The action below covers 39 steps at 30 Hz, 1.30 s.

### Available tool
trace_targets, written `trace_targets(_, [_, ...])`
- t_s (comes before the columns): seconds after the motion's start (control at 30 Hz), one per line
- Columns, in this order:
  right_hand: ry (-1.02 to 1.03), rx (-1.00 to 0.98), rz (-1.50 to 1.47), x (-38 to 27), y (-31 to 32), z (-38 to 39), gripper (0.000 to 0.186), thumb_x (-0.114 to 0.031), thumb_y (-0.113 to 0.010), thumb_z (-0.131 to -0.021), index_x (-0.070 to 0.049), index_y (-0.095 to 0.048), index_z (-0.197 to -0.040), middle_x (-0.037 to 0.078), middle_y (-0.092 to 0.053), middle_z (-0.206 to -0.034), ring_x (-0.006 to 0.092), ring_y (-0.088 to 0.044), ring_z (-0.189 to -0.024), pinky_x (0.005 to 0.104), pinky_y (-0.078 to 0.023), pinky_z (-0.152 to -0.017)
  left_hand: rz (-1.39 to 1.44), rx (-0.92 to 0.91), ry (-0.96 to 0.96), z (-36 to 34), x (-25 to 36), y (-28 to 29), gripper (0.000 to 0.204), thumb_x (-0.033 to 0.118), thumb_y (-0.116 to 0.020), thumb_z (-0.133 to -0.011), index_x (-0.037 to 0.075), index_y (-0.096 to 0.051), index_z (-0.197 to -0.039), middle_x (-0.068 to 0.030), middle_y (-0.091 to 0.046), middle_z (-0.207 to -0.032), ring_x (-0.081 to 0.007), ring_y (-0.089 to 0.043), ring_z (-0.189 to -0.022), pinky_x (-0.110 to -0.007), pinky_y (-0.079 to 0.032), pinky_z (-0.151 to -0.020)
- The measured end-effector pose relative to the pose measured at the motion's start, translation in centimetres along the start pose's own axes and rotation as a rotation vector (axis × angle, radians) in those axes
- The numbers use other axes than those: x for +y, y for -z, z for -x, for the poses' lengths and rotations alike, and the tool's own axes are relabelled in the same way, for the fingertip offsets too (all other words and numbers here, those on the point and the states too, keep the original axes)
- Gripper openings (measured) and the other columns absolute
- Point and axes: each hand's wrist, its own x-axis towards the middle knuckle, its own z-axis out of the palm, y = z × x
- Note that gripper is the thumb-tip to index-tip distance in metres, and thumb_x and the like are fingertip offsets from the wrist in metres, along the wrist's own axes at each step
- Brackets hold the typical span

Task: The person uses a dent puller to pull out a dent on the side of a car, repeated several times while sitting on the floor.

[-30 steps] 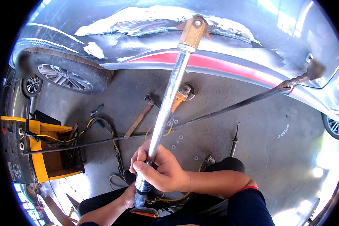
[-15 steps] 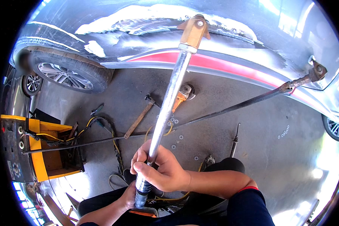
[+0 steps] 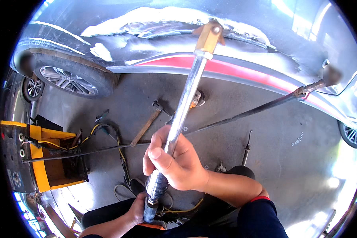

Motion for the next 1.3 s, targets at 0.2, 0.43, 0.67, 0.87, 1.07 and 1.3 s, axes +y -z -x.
trace_targets(0.2, [-0.011,-0.004,-0.010,0.5,0.4,0.2,0.014,-0.020,-0.055,-0.106,-0.009,-0.047,-0.105,0.006,-0.062,-0.082,0.0120,-0.063,-0.077,0.0279,-0.050,-0.071,-0.028,0.103,0.005,0.4,-0.1,-0.1,0.029,0.021,-0.045,-0.099,0.004,-0.067,-0.103,-0.0038,-0.068,-0.082,-0.0137,-0.066,-0.066,-0.027,-0.055,-0.060])
trace_targets(0.43, [-0.017,-0.034,-0.041,0.4,0.3,-0.1,0.013,-0.019,-0.055,-0.106,-0.009,-0.047,-0.105,0.006,-0.062,-0.082,0.0117,-0.063,-0.076,0.0279,-0.050,-0.070,-0.070,0.179,-0.047,1.0,0.4,-2.2,0.029,0.020,-0.045,-0.098,0.002,-0.066,-0.108,-0.0069,-0.070,-0.088,-0.0149,-0.068,-0.072,-0.029,-0.056,-0.065])
trace_targets(0.67, [0.009,-0.056,-0.062,0.5,0.4,-0.4,0.012,-0.019,-0.055,-0.106,-0.009,-0.047,-0.105,0.006,-0.062,-0.082,0.0117,-0.064,-0.075,0.0283,-0.052,-0.069,-0.020,0.173,-0.024,1.0,0.1,-1.5,0.033,0.021,-0.045,-0.098,0.000,-0.066,-0.110,-0.0082,-0.071,-0.090,-0.0160,-0.069,-0.074,-0.030,-0.057,-0.068])
trace_targets(0.87, [0.019,-0.061,-0.041,0.4,0.5,-0.2,0.012,-0.019,-0.054,-0.106,-0.009,-0.048,-0.105,0.007,-0.064,-0.082,0.0114,-0.064,-0.074,0.0293,-0.052,-0.069,-0.032,0.144,-0.059,0.7,0.2,-1.6,0.033,0.022,-0.045,-0.097,-0.001,-0.067,-0.108,-0.0093,-0.072,-0.090,-0.0162,-0.070,-0.075,-0.029,-0.057,-0.068])
trace_targets(1.07, [0.018,-0.067,-0.039,0.2,0.5,-0.4,0.012,-0.019,-0.054,-0.106,-0.009,-0.047,-0.104,0.007,-0.064,-0.082,0.0111,-0.063,-0.073,0.0288,-0.052,-0.070,-0.065,0.178,-0.098,0.2,-0.2,-1.7,0.032,0.020,-0.046,-0.097,-0.001,-0.067,-0.107,-0.0097,-0.072,-0.091,-0.0163,-0.070,-0.077,-0.029,-0.057,-0.070])
trace_targets(1.3, [-0.002,-0.046,-0.054,0.3,0.3,-0.3,0.013,-0.019,-0.054,-0.106,-0.009,-0.047,-0.105,0.007,-0.064,-0.081,0.0116,-0.064,-0.073,0.0290,-0.052,-0.069,0.119,0.214,0.047,0.3,0.8,-3.1,0.040,0.027,-0.040,-0.099,-0.001,-0.064,-0.114,-0.0111,-0.072,-0.093,-0.0196,-0.071,-0.079,-0.033,-0.059,-0.073])
